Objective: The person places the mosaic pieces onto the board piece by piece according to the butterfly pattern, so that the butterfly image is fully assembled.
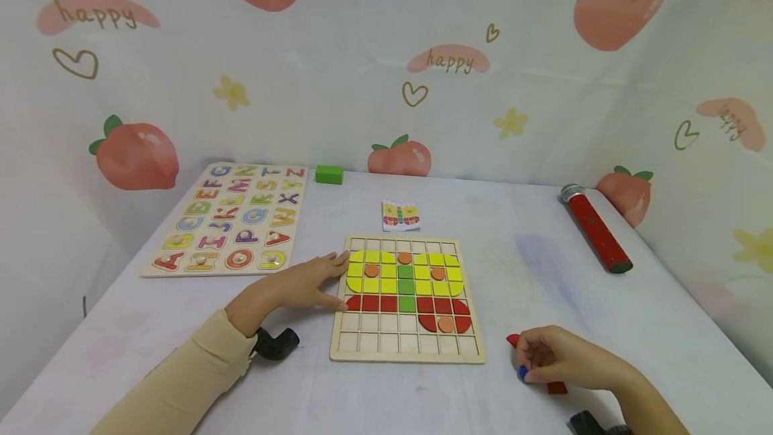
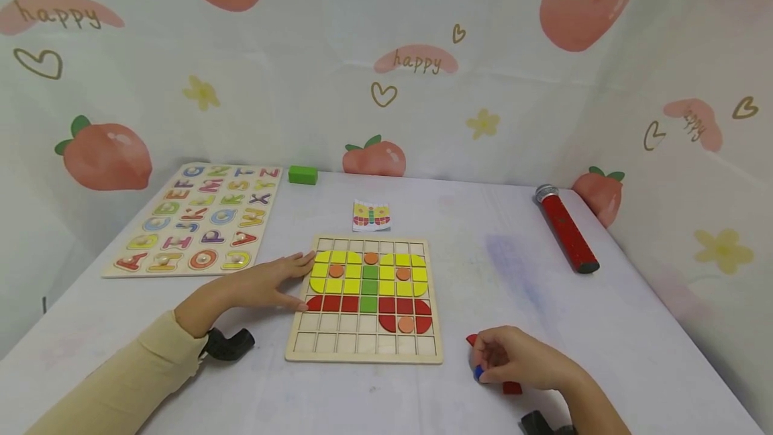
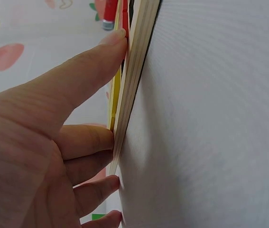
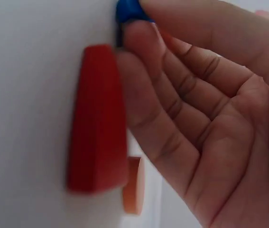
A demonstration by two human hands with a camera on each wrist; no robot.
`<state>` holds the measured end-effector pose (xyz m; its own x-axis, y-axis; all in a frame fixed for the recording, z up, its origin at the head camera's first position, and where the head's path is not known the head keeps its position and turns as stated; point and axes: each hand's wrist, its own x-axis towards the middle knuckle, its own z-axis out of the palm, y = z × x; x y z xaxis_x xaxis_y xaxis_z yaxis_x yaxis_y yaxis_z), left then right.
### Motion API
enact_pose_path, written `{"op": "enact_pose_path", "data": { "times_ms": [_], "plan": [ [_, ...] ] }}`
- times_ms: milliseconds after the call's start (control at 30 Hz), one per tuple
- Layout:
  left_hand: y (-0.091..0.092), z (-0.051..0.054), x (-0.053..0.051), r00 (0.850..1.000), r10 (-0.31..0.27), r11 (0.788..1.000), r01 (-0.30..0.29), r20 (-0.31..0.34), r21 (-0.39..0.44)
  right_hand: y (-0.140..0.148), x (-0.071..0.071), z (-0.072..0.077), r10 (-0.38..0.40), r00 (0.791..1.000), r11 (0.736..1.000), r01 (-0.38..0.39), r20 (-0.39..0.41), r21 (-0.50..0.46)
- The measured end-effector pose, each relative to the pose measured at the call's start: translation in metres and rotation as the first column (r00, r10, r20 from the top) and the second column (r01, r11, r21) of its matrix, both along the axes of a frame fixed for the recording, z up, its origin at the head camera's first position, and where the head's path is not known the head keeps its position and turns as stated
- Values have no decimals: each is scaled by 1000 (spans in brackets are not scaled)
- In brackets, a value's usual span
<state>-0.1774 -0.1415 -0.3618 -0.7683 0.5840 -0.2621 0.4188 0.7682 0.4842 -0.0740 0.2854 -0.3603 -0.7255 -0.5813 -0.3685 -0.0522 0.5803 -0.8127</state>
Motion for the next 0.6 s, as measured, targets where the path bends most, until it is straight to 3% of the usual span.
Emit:
{"op": "enact_pose_path", "data": {
  "times_ms": [333, 600],
  "plan": [
    [0, 1, 1, 1000, 9, 1000, -9, 7, 2, -20, -18, 14, 75, 997, 997, -75, 18, 1],
    [1, 1, 1, 1000, 1, 1000, -1, 7, 5, -40, -39, 16, 101, 994, 995, -100, -48, 23]
  ]
}}
